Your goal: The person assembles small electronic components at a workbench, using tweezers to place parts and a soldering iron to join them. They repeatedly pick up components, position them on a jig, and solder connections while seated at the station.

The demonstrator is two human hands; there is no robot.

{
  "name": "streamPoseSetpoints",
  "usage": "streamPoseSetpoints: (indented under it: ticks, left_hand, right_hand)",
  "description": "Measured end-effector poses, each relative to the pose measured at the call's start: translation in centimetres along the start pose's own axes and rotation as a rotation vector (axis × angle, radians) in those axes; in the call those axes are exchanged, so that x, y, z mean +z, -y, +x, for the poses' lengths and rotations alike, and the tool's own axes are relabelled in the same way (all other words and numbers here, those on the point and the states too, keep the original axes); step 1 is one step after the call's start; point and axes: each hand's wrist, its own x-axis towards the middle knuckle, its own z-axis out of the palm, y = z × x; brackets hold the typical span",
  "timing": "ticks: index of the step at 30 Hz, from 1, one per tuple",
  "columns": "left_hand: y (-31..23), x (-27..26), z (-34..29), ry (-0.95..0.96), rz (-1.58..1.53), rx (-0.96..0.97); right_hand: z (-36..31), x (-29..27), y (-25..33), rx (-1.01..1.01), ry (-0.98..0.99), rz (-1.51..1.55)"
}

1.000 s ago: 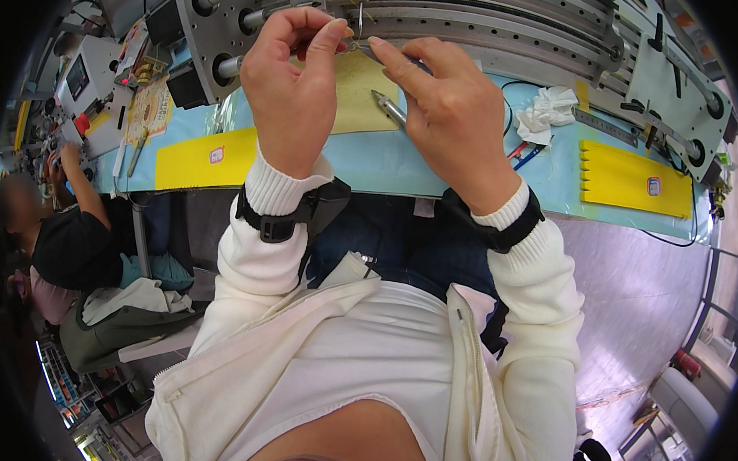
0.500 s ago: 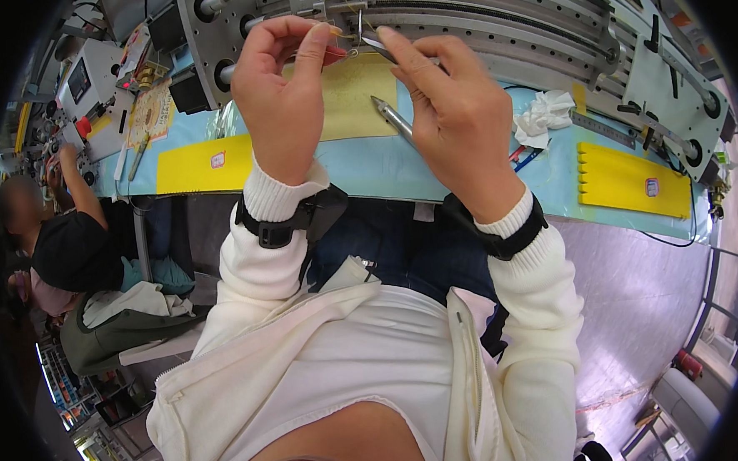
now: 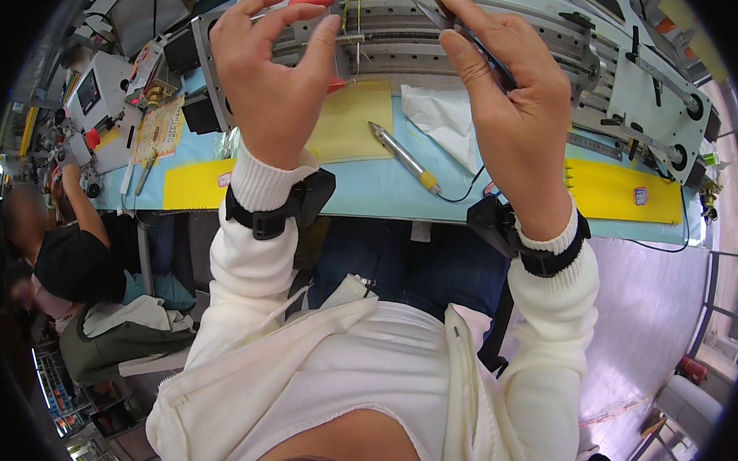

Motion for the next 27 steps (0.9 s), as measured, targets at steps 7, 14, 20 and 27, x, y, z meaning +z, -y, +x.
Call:
streamPoseSetpoints:
  ticks: [7,14,20,27]
  left_hand:
    - [1.1,3.0,0.9,0.056,0.123,0.001]
    - [1.6,2.2,1.4,0.051,0.059,-0.037]
    - [1.4,0.9,1.5,0.097,0.245,-0.007]
    - [-2.3,-1.5,-2.0,0.129,-0.310,-0.277]
  right_hand:
    - [3.6,1.9,-0.9,-0.126,0.089,-0.233]
    - [3.6,3.6,-1.9,-0.154,0.121,-0.324]
    - [3.7,3.7,-2.2,-0.103,0.107,-0.203]
    - [1.3,1.8,0.2,0.301,0.155,0.013]
